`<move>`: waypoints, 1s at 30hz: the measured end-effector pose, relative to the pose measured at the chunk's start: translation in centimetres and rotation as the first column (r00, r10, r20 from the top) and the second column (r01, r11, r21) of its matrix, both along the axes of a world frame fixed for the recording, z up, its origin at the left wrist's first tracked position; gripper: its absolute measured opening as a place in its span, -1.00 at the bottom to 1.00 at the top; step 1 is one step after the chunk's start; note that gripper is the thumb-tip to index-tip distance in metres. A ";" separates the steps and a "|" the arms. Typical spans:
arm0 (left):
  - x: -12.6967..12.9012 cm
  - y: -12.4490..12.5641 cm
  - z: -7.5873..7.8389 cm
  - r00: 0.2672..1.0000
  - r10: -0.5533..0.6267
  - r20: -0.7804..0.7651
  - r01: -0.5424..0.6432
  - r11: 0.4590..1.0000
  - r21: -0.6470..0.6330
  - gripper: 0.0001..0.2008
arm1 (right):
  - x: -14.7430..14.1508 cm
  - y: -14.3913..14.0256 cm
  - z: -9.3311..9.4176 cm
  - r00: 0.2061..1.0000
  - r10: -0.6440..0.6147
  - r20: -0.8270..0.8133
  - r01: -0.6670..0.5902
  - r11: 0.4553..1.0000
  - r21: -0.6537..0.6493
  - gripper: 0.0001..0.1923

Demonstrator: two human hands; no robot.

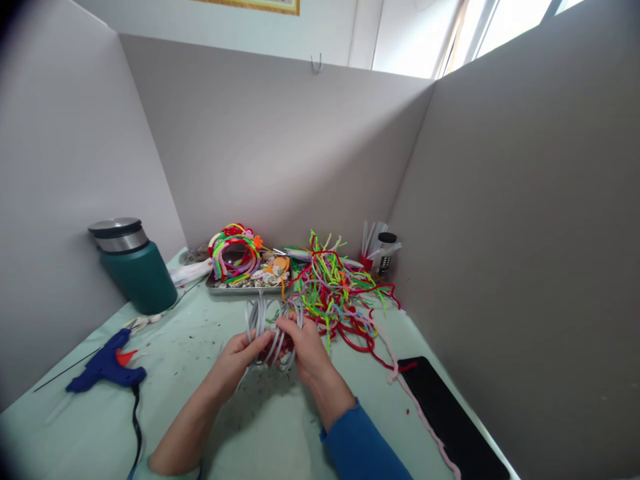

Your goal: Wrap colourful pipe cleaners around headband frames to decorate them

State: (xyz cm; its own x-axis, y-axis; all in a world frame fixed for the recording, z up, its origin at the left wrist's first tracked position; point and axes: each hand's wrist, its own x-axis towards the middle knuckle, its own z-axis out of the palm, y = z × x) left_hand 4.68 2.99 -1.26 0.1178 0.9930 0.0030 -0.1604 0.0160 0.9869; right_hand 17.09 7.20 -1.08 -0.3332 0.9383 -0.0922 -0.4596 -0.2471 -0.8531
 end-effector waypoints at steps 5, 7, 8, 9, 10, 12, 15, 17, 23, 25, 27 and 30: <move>-0.1 0.1 -0.2 0.998 -0.046 -0.052 0.047 0.999 0.019 -0.62 | 0.2 0.2 0.0 0.995 0.059 -0.086 -0.066 0.995 -0.078 -0.88; -0.1 0.2 -0.4 0.994 -0.066 -0.088 0.070 0.996 0.046 -0.63 | 0.1 0.1 0.0 0.997 0.031 -0.068 -0.034 0.998 -0.057 -0.91; -0.1 0.2 -0.4 0.992 -0.071 -0.105 0.077 0.996 0.056 -0.63 | 0.0 0.1 0.0 0.998 0.021 -0.056 -0.023 0.999 -0.039 -0.89; -0.1 0.2 -0.5 0.990 -0.073 -0.119 0.081 0.995 0.061 -0.63 | -0.2 -0.1 0.0 0.999 0.028 -0.046 -0.029 0.999 -0.023 -0.86; -0.1 0.2 -0.6 0.989 -0.077 -0.127 0.085 0.994 0.062 -0.63 | -0.3 -0.2 -0.1 0.998 0.054 -0.030 -0.054 0.999 -0.008 -0.83; 0.0 0.2 -0.8 0.988 -0.080 -0.130 0.087 0.995 0.048 -0.62 | -0.4 -0.4 -0.1 0.992 0.127 0.015 -0.128 0.992 0.023 -0.78; -0.1 0.3 -0.9 0.989 -0.069 -0.130 0.071 0.997 0.007 -0.61 | -0.4 -0.5 -0.2 0.983 0.162 0.084 -0.167 0.985 0.052 -0.74; -0.1 0.3 -0.8 0.989 -0.044 -0.138 0.044 0.999 -0.001 -0.61 | -0.3 -0.4 -0.1 0.985 0.121 0.121 -0.133 0.987 0.091 -0.76; -0.2 0.4 -0.5 0.993 -0.008 -0.116 0.014 0.999 0.051 -0.60 | -0.1 -0.1 0.1 0.987 0.104 0.119 -0.124 0.977 0.173 -0.76; -0.3 0.3 -0.4 0.993 -0.025 -0.117 0.031 0.998 0.051 -0.60 | -0.1 -0.1 0.1 0.990 0.114 0.086 -0.126 0.981 0.146 -0.76; -0.4 0.2 -0.4 0.994 -0.029 -0.102 0.034 0.999 0.040 -0.61 | -0.1 -0.1 -0.1 0.991 0.131 0.034 -0.134 0.984 0.115 -0.77; -0.4 0.2 -0.4 0.998 -0.025 -0.053 0.025 1.000 0.010 -0.61 | -0.1 -0.1 -0.2 0.992 0.125 -0.025 -0.123 0.990 0.065 -0.79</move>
